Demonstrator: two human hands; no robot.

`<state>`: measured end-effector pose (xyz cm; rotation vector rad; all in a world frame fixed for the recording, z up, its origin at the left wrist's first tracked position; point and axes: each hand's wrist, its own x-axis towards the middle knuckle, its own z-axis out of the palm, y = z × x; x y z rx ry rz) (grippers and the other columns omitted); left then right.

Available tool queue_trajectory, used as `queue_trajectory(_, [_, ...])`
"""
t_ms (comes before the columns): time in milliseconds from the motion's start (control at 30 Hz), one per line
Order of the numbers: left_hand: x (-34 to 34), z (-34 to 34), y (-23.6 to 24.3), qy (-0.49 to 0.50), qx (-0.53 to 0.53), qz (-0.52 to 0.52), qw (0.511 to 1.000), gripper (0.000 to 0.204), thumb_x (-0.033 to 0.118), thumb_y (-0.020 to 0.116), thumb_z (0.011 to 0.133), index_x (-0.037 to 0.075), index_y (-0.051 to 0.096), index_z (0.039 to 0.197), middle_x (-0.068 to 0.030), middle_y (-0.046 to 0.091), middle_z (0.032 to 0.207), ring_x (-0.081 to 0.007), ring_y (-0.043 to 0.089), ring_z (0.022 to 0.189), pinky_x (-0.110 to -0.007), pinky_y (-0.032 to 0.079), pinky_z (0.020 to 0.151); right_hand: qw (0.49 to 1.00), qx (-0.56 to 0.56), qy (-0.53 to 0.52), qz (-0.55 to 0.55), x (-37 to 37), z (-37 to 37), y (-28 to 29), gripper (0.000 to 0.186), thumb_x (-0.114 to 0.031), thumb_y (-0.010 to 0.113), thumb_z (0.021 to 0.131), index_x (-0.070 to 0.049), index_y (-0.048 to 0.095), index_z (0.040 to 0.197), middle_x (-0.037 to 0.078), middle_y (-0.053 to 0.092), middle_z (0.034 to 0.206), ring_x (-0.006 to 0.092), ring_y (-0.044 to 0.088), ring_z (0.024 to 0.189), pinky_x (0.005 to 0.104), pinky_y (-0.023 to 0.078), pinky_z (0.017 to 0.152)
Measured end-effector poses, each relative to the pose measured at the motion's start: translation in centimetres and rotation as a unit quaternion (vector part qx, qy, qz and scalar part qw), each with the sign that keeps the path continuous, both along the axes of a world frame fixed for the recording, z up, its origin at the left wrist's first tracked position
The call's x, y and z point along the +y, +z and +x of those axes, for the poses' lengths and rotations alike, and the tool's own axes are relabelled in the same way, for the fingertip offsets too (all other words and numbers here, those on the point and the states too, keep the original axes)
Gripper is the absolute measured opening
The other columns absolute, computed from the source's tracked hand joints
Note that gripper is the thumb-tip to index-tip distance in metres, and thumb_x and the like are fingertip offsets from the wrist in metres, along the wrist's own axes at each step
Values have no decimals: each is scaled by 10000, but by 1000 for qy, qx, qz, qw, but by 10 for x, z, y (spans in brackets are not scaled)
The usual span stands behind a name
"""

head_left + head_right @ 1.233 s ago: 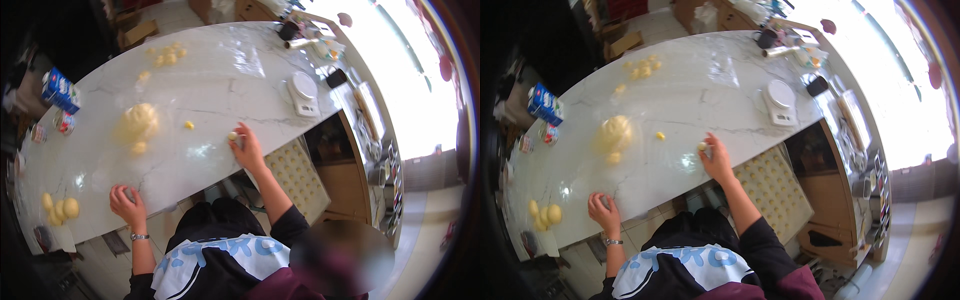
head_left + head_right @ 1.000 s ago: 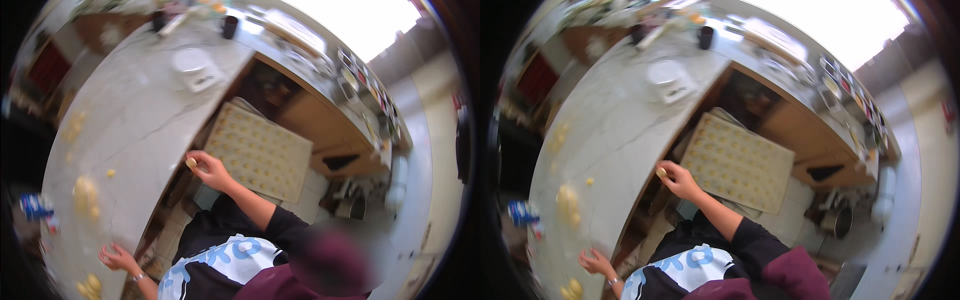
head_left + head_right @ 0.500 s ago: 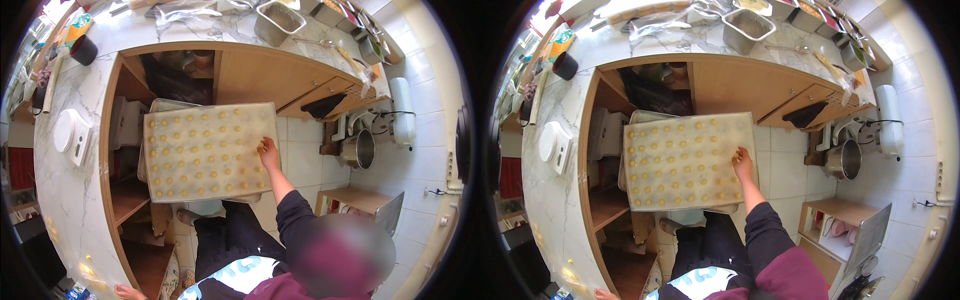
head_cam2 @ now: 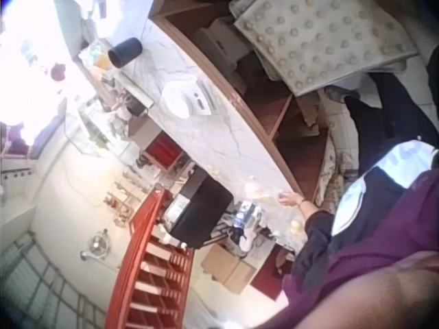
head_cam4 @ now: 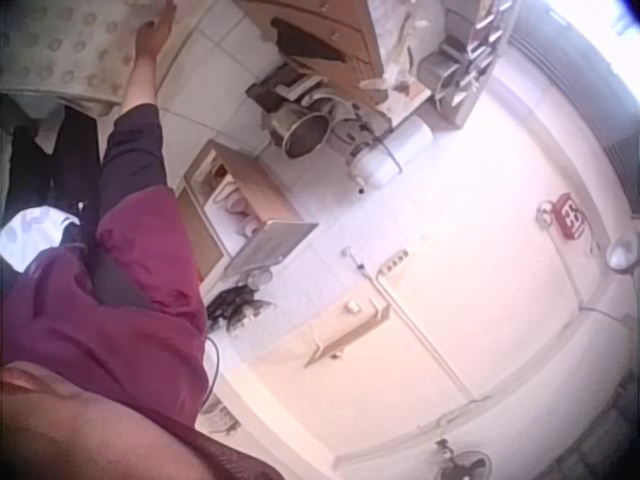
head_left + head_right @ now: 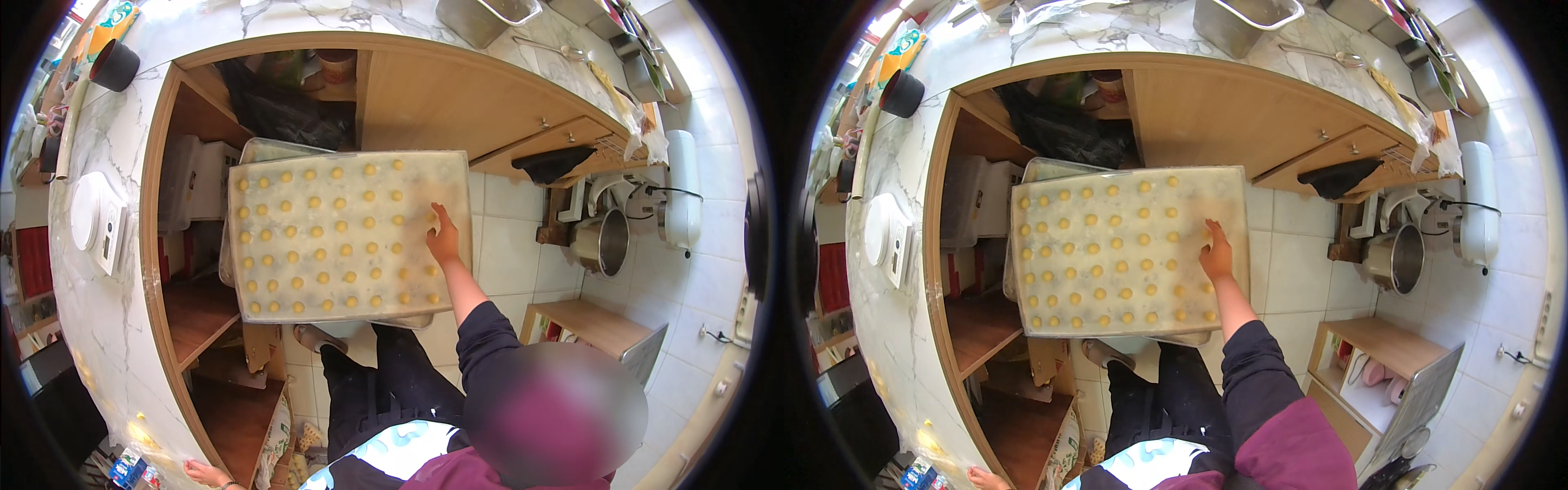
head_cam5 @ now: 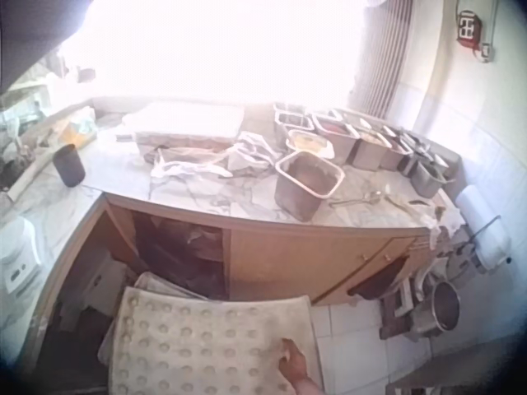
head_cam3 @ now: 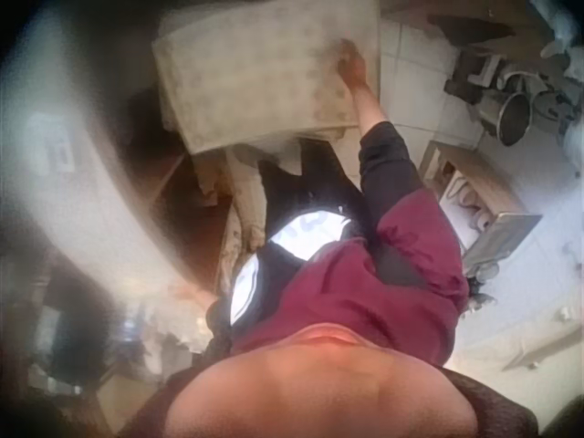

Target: The person portions dough by hand, weighing pieces on a digital scale, and arranges them in rows on a parchment-lined baking sheet.

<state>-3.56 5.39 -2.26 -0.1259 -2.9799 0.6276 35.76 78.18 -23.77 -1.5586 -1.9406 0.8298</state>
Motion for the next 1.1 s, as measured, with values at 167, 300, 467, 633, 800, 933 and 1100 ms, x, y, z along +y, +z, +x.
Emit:
queue_trajectory(167, [-6,2,-5,-52,44,6,998,543,294,370,964,15,299,1425,-244,283,1456,-485,274,1317,-595,199,1087,997,-1,53,-53,-6,-21,13,435,44,576,752,-51,537,1174,162,559,1154,348,534,1077,415,439,934])
queue_trajectory(300, [6,-6,-4,16,177,170,969,366,367,433,952,66,549,1127,-114,581,1122,-316,539,1037,-431,423,856,994,-43,98,-26,-11,-54,19,353,26,602,759,-37,570,1105,165,548,1108,348,531,1060,418,454,895])
queue_trajectory(467, [45,-1,7,29,159,210,964,361,361,431,955,62,550,1118,-123,579,1115,-318,534,1025,-423,409,862,992,-52,82,-83,-5,-41,-6,394,37,596,749,-43,556,1133,165,535,1136,355,523,1068,420,455,894])
queue_trajectory(633, [48,8,11,33,180,219,958,356,367,443,948,72,564,1108,-114,584,1120,-312,541,1029,-412,416,867,996,-41,70,-47,-19,-43,8,387,32,593,743,-37,561,1122,166,529,1140,356,525,1051,424,446,903])
queue_trajectory(800, [62,13,15,66,185,237,952,351,372,462,934,85,578,1099,-103,593,1118,-299,545,1040,-405,417,874,978,-100,126,-134,-46,-41,15,379,-25,640,737,-47,572,1108,168,528,1119,345,519,1064,413,441,900])
queue_trajectory(933, [67,12,14,75,186,235,951,365,401,452,929,109,578,1107,-87,592,1133,-289,540,1060,-417,406,880,973,-113,154,-128,-54,-32,5,375,-50,653,746,-53,573,1113,172,526,1121,347,517,1066,420,443,904])
queue_trajectory(1100, [84,16,17,134,172,221,951,340,416,437,935,162,560,1125,-42,578,1156,-272,527,1078,-419,389,892,983,-119,101,-95,-57,-31,17,395,12,625,729,-51,572,1116,168,537,1100,355,523,1051,427,451,889])
